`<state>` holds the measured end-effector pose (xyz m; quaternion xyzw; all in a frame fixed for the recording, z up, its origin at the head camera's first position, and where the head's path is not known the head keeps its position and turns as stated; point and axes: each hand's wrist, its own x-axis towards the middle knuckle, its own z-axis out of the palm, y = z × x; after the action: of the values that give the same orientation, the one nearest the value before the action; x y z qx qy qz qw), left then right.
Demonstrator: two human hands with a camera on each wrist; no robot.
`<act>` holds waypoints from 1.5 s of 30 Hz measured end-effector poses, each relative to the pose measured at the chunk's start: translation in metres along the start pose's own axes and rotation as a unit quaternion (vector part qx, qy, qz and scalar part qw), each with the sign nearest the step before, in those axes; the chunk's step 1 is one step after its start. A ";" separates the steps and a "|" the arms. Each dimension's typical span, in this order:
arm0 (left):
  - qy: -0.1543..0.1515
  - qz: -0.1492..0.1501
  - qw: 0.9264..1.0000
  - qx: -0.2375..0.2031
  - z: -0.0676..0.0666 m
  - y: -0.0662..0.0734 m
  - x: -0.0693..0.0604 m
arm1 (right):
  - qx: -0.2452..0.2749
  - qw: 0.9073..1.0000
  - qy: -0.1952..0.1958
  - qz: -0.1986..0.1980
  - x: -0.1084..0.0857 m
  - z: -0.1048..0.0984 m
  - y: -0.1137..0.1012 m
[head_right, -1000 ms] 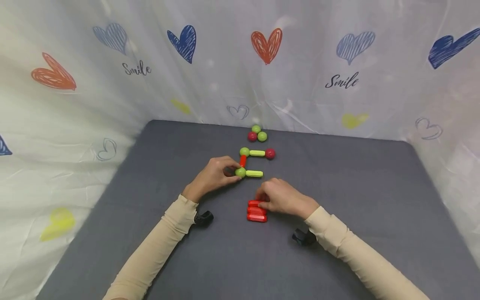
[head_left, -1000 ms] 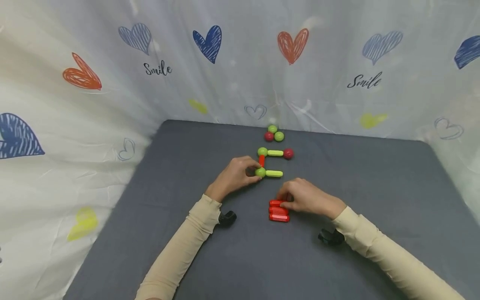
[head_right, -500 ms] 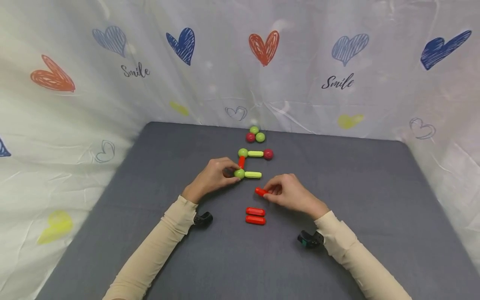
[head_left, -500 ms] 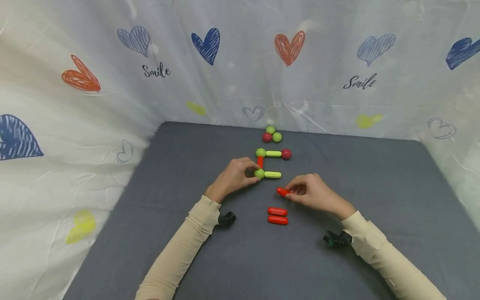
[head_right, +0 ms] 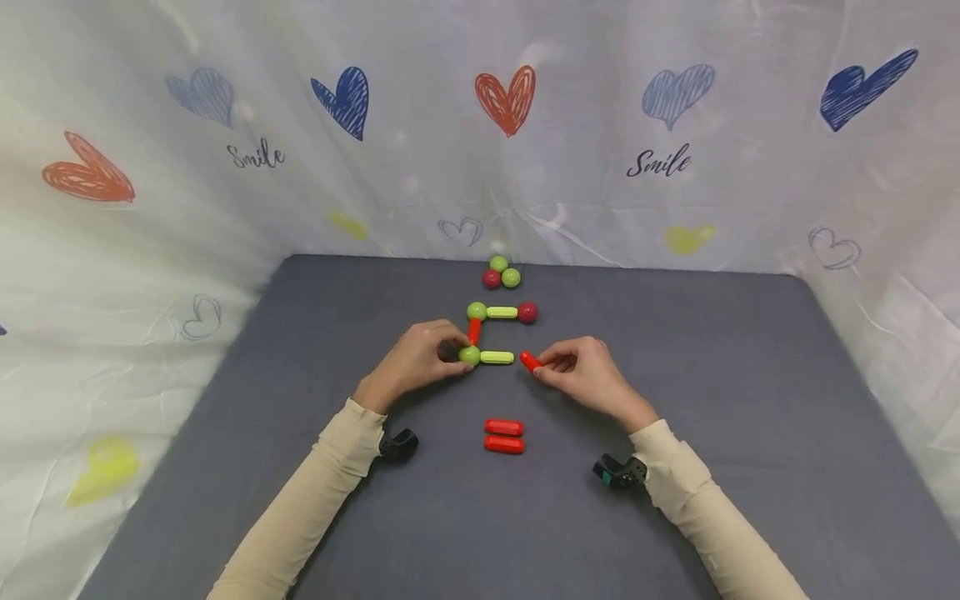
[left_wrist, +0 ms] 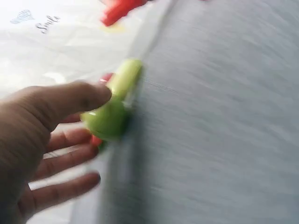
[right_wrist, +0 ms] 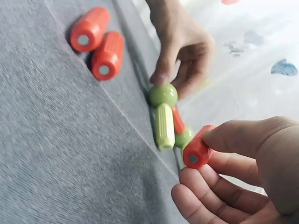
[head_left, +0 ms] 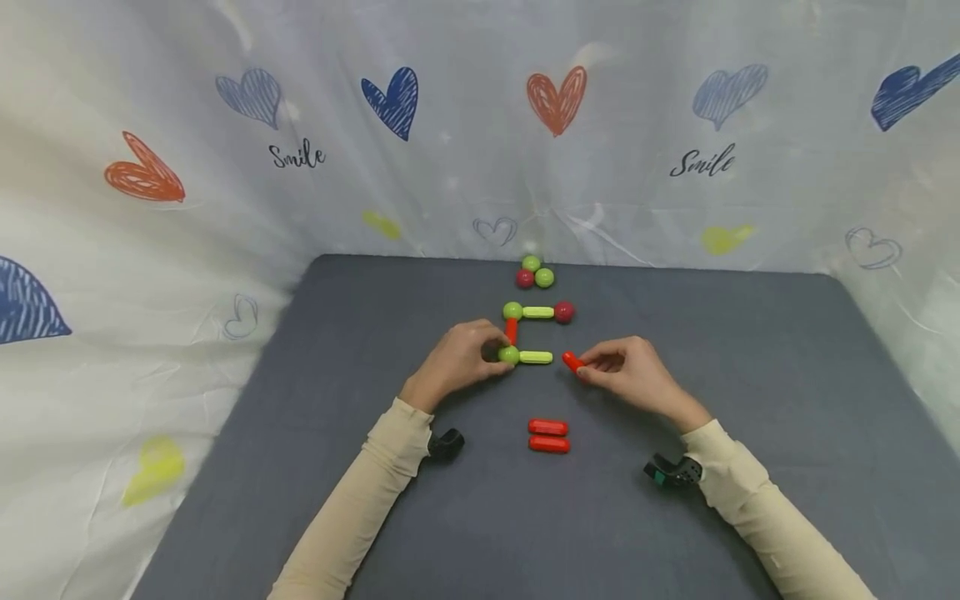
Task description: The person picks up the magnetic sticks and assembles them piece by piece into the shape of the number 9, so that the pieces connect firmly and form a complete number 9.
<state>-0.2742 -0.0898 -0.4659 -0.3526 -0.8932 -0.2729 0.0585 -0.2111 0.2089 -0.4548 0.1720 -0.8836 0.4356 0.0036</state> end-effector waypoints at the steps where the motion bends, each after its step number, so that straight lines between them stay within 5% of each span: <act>1: 0.006 0.000 1.000 -0.002 -0.003 0.001 0.002 | 0.001 1.000 0.003 0.003 0.000 -0.001 0.002; 6: 0.002 0.012 1.000 0.026 -0.020 0.008 0.036 | 0.006 0.999 0.020 0.028 0.007 -0.004 0.007; 12: -0.120 0.024 0.987 0.101 -0.017 0.009 0.093 | 0.030 0.996 0.046 0.071 0.019 0.002 0.011; 17: -0.188 0.044 0.969 0.156 -0.003 0.010 0.118 | 0.036 0.994 0.054 0.089 0.027 0.008 0.011; 28: -0.177 0.051 0.970 0.161 0.005 0.009 0.124 | 0.099 0.980 0.080 0.151 0.038 0.012 0.011; 41: -0.178 0.045 0.973 0.141 0.009 0.005 0.121 | 0.239 0.937 0.097 0.234 0.054 0.022 0.013; 45: -0.176 0.048 0.974 0.135 0.008 0.004 0.121 | 0.250 0.933 0.089 0.242 0.056 0.021 0.012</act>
<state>-0.3607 -0.0107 -0.4348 -0.4262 -0.9002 -0.0801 -0.0399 -0.2647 0.1823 -0.4686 -0.0909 -0.7574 0.6432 -0.0663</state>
